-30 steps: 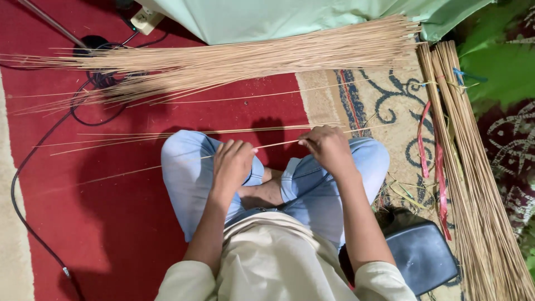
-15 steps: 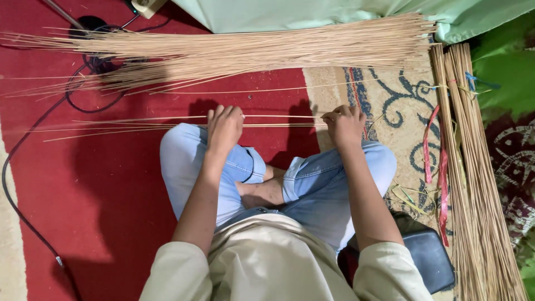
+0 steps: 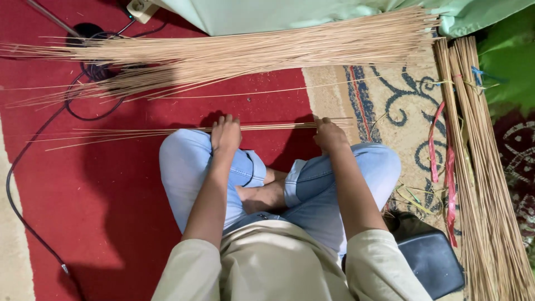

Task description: The person sorts and aligns thin wooden sticks on a rug.

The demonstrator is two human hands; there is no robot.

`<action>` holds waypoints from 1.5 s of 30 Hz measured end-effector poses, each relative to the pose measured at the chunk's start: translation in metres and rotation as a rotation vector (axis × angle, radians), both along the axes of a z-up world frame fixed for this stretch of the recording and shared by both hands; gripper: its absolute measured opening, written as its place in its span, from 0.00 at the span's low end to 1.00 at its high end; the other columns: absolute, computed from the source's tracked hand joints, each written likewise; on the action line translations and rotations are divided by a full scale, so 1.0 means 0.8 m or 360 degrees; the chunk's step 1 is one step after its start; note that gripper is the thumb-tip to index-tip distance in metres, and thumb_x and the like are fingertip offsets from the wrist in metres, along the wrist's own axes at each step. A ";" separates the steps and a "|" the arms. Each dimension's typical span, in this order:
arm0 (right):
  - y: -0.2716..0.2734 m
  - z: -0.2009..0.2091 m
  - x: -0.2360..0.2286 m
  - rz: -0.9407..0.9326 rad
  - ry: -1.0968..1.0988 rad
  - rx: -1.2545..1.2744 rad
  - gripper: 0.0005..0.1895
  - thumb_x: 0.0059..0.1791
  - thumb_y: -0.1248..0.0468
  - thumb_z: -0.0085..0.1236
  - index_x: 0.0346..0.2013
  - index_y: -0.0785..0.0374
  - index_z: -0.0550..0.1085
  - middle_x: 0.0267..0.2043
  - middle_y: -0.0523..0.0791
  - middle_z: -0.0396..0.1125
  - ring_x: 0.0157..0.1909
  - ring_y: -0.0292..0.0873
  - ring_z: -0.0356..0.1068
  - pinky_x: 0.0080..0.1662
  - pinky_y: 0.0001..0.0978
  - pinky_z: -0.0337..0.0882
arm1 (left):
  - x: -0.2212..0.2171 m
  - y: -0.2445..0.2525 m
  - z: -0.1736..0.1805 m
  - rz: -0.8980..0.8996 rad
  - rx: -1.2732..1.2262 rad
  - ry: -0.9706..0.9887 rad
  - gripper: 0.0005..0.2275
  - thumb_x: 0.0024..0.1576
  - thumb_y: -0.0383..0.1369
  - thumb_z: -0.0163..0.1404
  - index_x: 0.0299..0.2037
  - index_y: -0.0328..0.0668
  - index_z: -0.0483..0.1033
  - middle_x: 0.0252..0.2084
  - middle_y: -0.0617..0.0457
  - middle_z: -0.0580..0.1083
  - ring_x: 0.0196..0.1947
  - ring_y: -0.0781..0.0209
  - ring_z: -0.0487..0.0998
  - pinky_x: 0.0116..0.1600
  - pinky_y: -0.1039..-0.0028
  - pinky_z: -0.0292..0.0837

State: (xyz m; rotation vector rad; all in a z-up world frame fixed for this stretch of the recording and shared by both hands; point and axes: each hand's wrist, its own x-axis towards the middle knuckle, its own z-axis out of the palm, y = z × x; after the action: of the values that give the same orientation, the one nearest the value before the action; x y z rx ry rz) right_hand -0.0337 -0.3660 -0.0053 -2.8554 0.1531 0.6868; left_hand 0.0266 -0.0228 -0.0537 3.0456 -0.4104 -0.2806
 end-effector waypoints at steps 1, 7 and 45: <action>0.004 -0.005 0.004 -0.0006 0.0001 0.0006 0.32 0.47 0.58 0.63 0.66 0.61 0.69 0.65 0.59 0.62 0.57 0.66 0.72 0.56 0.57 0.76 | 0.005 0.002 -0.005 -0.0006 0.0006 0.0001 0.11 0.55 0.36 0.54 0.47 0.47 0.79 0.52 0.50 0.74 0.54 0.50 0.73 0.55 0.59 0.71; 0.007 -0.029 0.016 -0.0065 0.0295 0.0089 0.44 0.46 0.53 0.62 0.74 0.61 0.59 0.73 0.60 0.53 0.68 0.66 0.63 0.64 0.58 0.69 | 0.019 0.000 -0.039 0.0078 0.0188 0.0211 0.14 0.56 0.36 0.51 0.51 0.50 0.81 0.55 0.52 0.76 0.58 0.50 0.73 0.58 0.56 0.69; 0.009 -0.048 0.015 -0.0075 0.0539 -0.0194 0.43 0.47 0.44 0.55 0.77 0.33 0.53 0.81 0.44 0.42 0.80 0.55 0.41 0.69 0.62 0.56 | 0.018 -0.027 -0.094 -0.0351 0.0095 0.0089 0.12 0.60 0.28 0.42 0.47 0.50 0.79 0.43 0.48 0.80 0.47 0.46 0.81 0.53 0.54 0.68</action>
State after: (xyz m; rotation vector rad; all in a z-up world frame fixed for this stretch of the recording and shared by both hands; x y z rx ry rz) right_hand -0.0217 -0.3589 -0.0437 -2.8119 0.3204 1.1845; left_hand 0.0411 -0.0445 -0.1290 3.0420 -0.7488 -0.3936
